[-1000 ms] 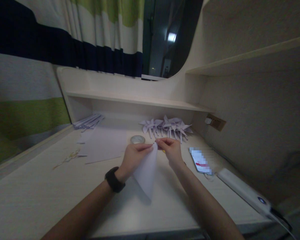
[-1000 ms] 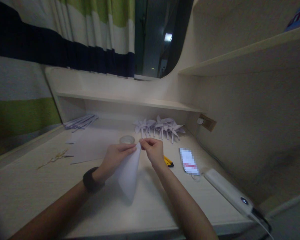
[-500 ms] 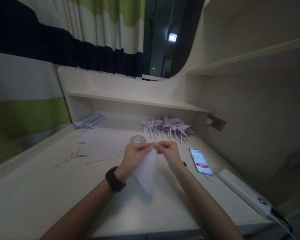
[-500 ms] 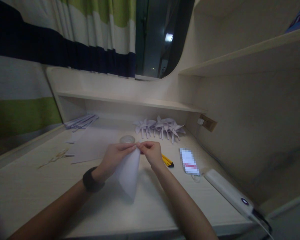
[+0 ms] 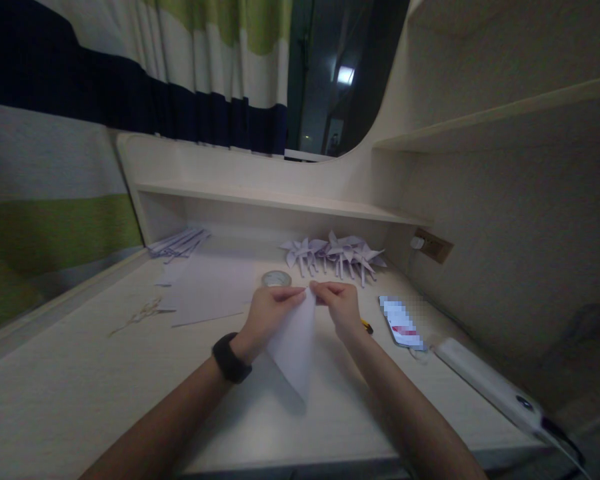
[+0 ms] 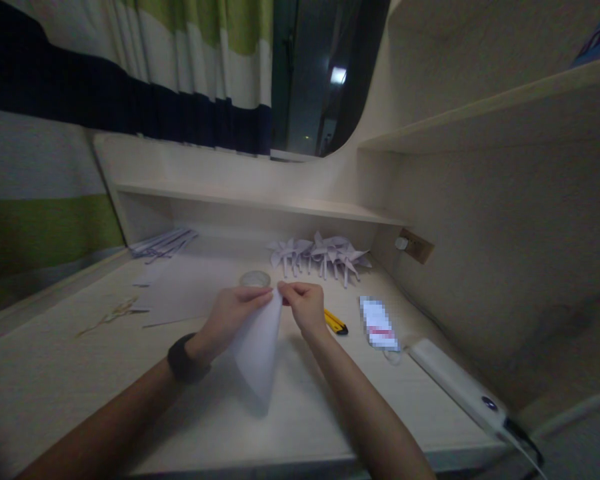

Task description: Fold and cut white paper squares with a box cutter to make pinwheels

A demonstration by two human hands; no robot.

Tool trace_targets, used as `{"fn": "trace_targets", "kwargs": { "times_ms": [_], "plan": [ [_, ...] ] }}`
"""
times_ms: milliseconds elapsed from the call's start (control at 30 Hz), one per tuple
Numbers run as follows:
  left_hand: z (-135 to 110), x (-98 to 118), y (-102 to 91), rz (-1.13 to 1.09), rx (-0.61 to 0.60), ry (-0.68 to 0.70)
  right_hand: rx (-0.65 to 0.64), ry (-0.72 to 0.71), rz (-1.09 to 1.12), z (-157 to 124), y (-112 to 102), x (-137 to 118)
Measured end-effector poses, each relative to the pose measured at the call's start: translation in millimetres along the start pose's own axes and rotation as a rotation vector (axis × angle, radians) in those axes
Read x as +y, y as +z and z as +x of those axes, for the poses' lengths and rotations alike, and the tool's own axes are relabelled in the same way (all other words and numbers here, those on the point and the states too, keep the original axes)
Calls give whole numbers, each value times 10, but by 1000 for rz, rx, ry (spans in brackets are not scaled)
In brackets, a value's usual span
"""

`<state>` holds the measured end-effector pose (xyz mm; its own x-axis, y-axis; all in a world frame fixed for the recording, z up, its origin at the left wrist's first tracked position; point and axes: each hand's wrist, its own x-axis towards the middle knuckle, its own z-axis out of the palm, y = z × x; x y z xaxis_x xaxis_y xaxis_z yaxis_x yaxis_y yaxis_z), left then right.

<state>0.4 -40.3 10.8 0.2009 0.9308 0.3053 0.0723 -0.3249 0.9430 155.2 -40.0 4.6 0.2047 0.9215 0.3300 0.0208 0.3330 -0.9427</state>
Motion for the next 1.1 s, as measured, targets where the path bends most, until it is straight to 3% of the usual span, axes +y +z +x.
{"fn": "trace_targets", "kwargs": {
  "times_ms": [200,800,1100],
  "plan": [
    [13,14,-15,-12,60,-28,-142,28,-78,-52,-7,81],
    [100,-82,-79,-30,122,-15,-153,75,-195,-195,80,197],
    [146,-148,-93,-56,176,-30,-200,155,-97,-230,104,248]
  ]
}}
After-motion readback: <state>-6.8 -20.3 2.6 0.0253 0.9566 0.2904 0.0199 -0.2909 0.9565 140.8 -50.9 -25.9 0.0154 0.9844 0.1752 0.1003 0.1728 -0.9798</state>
